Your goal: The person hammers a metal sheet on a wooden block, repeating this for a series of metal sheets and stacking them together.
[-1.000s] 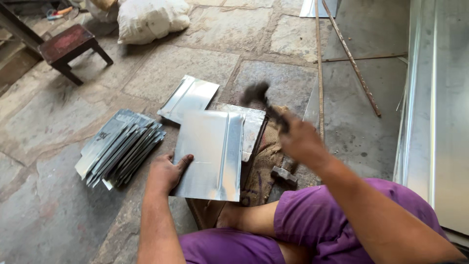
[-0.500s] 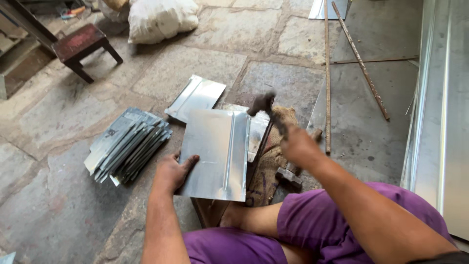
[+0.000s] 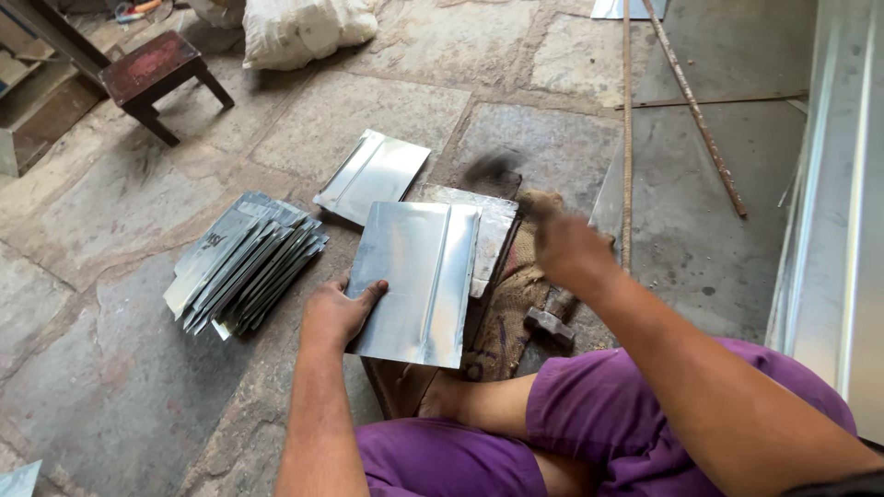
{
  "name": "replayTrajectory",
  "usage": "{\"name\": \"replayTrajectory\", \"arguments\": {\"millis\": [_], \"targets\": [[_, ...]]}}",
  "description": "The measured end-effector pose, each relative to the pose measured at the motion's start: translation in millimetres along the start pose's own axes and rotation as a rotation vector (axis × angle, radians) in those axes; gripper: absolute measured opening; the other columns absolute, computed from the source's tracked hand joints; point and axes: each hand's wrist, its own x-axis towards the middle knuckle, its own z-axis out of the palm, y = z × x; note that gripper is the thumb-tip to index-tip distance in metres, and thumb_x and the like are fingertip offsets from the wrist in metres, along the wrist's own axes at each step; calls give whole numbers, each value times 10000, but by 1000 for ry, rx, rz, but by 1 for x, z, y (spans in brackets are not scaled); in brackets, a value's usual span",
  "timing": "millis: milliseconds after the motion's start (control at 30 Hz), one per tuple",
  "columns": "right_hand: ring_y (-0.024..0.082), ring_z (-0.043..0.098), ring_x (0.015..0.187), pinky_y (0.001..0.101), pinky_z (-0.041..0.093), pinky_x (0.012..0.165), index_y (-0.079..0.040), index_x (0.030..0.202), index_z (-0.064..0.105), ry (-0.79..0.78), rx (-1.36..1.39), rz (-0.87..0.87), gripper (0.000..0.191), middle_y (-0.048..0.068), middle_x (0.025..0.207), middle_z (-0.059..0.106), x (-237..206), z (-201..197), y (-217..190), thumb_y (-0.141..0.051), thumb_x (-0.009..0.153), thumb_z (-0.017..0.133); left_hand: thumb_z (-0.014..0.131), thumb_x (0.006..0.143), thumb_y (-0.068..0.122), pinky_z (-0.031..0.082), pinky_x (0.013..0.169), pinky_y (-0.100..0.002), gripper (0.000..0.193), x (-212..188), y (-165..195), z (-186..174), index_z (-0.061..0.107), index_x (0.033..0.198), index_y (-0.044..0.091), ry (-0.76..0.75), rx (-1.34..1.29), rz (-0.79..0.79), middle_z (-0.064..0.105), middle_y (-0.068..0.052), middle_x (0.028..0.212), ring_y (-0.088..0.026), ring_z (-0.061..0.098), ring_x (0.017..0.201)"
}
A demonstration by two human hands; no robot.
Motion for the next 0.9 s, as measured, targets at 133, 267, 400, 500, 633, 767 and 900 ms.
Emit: {"name": "replayTrajectory", "arguments": {"millis": [133, 267, 400, 500, 633, 767, 900], "targets": [[189, 592, 685, 367, 515, 583, -141, 1185, 565, -242, 84, 316, 164, 87, 857, 622, -7, -7, -6, -170, 1024, 558, 821, 724, 598, 565, 910, -436, 808, 10, -16, 10, 681, 1322, 72, 88, -103, 89, 718, -253, 1169, -362, 725, 1055], [152, 559, 582, 293, 512, 511, -55, 1030, 642, 51, 518, -23, 217, 67, 771, 647, -29, -47, -10, -270, 1019, 619, 820, 748, 568, 571, 924, -428, 774, 23, -31, 24, 691, 1317, 58, 88, -155, 4, 733, -270, 1141, -363, 741, 1041], [113, 639, 602, 278, 558, 513, -19, 1089, 614, 239, 815, -507, 231, 48, 792, 658, -52, -87, -18, -244, 1059, 660, 822, 777, 493, 581, 867, -403, 673, 35, -27, 38, 723, 1243, 17, 184, -309, 14, 753, -254, 1090, -331, 755, 971], [96, 617, 589, 239, 501, 512, -7, 1182, 639, 383, 808, -528, 245, 55, 770, 641, -74, -97, -23, -216, 1068, 697, 812, 793, 437, 592, 793, -398, 597, 36, -18, 50, 727, 1141, -41, -6, -484, -99, 787, -217, 1014, -291, 771, 851], [97, 597, 527, 218, 458, 469, -11, 1158, 682, 483, 803, -472, 213, 60, 754, 622, -81, -93, -25, -183, 1038, 721, 805, 840, 325, 584, 729, -418, 490, 34, -9, 61, 707, 1107, -75, -118, -810, -141, 781, -223, 991, -286, 732, 792], [109, 542, 602, 261, 480, 569, -46, 1051, 577, 387, 1142, -456, 304, 46, 824, 604, -77, -100, 3, -336, 1138, 607, 750, 907, 262, 599, 780, -364, 374, 37, -4, 60, 698, 1112, -47, 7, -855, -137, 780, -203, 1003, -262, 764, 815], [118, 542, 577, 273, 466, 544, -69, 1107, 603, 401, 1278, -536, 256, 59, 808, 632, -89, -86, 36, -325, 1108, 607, 738, 911, 208, 574, 819, -366, 318, 42, -6, 48, 685, 1116, -29, 223, -758, -56, 771, -202, 1022, -263, 754, 878]]}}
